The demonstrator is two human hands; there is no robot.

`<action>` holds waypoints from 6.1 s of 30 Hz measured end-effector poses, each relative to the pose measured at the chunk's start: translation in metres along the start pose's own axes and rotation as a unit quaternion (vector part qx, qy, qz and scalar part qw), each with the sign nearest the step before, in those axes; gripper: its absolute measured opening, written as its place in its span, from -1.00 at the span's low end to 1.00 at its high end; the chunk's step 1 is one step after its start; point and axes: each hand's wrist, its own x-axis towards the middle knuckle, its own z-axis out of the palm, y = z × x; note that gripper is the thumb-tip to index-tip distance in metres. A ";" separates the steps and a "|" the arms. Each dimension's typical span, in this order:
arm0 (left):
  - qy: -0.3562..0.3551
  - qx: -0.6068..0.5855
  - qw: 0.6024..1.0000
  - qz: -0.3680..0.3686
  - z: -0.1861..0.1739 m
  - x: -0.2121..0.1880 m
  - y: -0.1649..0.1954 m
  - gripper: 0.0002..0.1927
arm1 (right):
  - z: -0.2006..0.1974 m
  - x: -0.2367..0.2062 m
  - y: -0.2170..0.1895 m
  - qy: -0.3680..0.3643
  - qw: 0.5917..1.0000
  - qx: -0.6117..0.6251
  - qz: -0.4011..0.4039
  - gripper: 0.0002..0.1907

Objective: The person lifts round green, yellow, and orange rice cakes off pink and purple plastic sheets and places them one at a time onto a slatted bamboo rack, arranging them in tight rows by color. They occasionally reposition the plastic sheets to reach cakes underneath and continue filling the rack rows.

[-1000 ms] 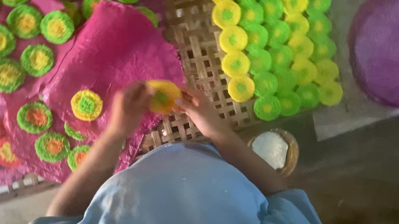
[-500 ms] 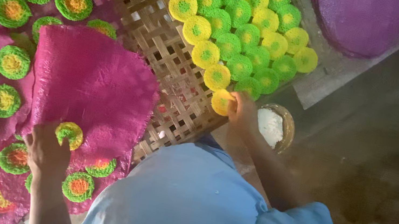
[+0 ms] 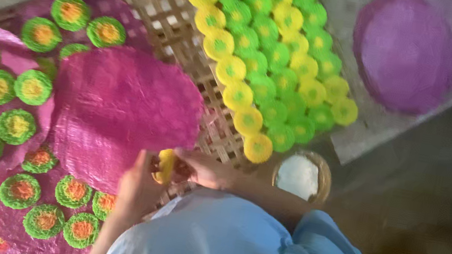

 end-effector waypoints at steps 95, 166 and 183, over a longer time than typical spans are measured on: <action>0.501 -0.080 0.861 -0.031 -0.223 0.086 -0.181 -0.89 | 0.102 0.265 -0.171 0.392 0.690 -0.555 -0.251 -0.73; 0.203 -0.202 0.955 -0.080 -0.115 0.237 -0.087 -0.68 | 0.009 0.253 -0.289 0.393 0.331 -0.743 -0.429 -0.51; 0.073 0.206 0.975 -0.032 -0.092 0.147 -0.151 -0.54 | -0.017 0.201 -0.269 0.370 0.527 -0.718 -0.265 -0.60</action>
